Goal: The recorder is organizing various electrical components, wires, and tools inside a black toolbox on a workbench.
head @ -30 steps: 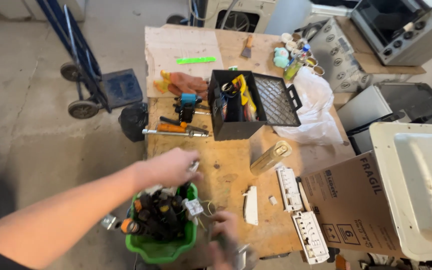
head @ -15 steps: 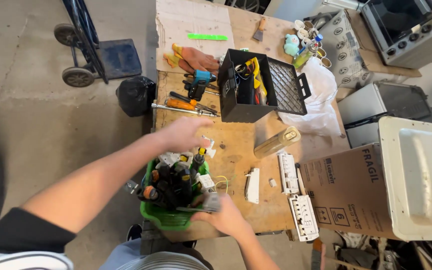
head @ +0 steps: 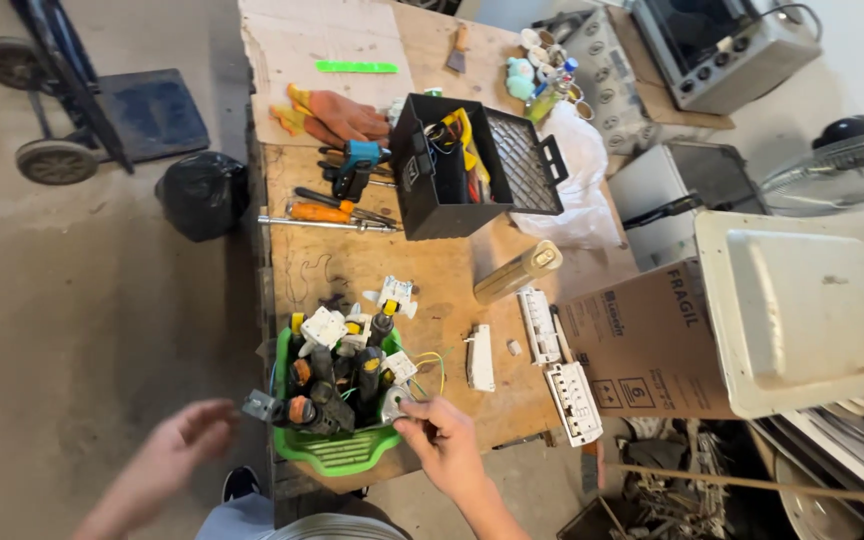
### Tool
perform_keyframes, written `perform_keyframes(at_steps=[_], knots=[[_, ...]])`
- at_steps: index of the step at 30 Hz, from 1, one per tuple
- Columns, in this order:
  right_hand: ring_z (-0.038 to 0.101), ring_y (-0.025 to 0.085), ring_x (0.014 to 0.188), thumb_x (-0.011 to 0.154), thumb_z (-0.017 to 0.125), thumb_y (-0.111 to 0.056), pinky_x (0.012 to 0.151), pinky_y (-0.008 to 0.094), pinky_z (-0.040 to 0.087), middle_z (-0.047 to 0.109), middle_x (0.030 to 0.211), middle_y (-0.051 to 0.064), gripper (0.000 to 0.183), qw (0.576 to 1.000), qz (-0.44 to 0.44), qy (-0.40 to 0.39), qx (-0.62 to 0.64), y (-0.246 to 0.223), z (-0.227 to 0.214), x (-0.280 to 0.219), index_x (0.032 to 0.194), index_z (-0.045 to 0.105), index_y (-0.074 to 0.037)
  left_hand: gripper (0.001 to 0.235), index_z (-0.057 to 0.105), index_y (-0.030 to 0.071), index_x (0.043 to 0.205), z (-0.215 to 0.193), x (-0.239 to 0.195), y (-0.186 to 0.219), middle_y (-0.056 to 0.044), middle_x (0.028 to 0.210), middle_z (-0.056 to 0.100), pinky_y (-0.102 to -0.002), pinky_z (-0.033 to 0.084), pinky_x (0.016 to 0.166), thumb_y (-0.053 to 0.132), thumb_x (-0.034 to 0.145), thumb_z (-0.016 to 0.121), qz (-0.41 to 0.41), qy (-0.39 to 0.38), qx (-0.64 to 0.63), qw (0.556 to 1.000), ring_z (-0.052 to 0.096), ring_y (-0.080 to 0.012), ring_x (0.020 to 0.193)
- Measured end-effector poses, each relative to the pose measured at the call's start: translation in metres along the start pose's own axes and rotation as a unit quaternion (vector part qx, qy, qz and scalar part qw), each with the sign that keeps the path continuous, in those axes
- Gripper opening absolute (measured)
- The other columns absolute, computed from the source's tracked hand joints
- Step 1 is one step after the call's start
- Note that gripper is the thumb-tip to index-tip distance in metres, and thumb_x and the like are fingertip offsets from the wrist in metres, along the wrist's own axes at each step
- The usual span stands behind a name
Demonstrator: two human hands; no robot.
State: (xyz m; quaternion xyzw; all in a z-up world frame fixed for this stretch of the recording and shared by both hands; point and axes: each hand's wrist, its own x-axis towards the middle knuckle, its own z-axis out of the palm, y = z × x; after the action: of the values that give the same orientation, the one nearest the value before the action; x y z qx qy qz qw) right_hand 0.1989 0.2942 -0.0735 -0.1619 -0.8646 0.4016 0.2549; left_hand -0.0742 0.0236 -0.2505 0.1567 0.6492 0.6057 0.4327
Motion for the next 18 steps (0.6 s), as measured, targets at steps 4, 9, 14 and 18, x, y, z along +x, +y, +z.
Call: perform_keyframes(at_steps=[4, 9, 14, 18], knots=[[0.065, 0.016, 0.069, 0.086, 0.083, -0.010, 0.062, 0.027, 0.052, 0.073, 0.083, 0.007, 0.021, 0.998, 0.052, 0.038, 0.027, 0.014, 0.007, -0.024, 0.103, 0.073, -0.002, 0.055, 0.052, 0.006, 0.141, 0.055, -0.027, 0.016, -0.009, 0.126, 0.071, -0.036, 0.058, 0.090, 0.017, 0.089, 0.068, -0.054, -0.064, -0.121, 0.989, 0.068, -0.0175, 0.108], [0.068, 0.018, 0.083, 0.085, 0.084, -0.010, 0.070, 0.029, 0.054, 0.070, 0.096, 0.010, 0.020, 0.998, -0.032, 0.045, -0.041, 0.006, 0.027, -0.028, 0.102, 0.074, -0.003, 0.064, 0.049, 0.016, 0.147, 0.077, -0.006, 0.013, -0.007, 0.123, 0.066, -0.035, 0.052, 0.081, 0.013, 0.088, 0.074, -0.076, -0.133, -0.116, 0.981, 0.060, -0.0161, 0.101], [0.059, 0.022, 0.107, 0.092, 0.078, -0.003, 0.093, 0.032, 0.048, 0.058, 0.117, 0.012, 0.013, 0.986, -0.010, 0.107, 0.124, 0.059, 0.049, -0.055, 0.103, 0.074, 0.001, 0.054, 0.054, 0.019, 0.142, 0.087, 0.002, 0.056, -0.001, 0.120, 0.066, -0.039, 0.053, 0.081, 0.015, 0.092, 0.074, -0.175, -0.117, -0.065, 0.975, 0.062, -0.0172, 0.103], [0.058, 0.020, 0.105, 0.093, 0.080, -0.019, 0.088, 0.029, 0.049, 0.057, 0.118, 0.009, 0.038, 0.926, 0.175, 0.186, 0.276, 0.095, 0.071, -0.058, 0.124, 0.061, -0.006, 0.055, 0.055, 0.019, 0.137, 0.075, 0.040, -0.009, -0.003, 0.117, 0.070, -0.047, 0.062, 0.083, 0.005, 0.086, 0.070, -0.225, -0.099, -0.119, 0.962, 0.072, -0.0257, 0.102]])
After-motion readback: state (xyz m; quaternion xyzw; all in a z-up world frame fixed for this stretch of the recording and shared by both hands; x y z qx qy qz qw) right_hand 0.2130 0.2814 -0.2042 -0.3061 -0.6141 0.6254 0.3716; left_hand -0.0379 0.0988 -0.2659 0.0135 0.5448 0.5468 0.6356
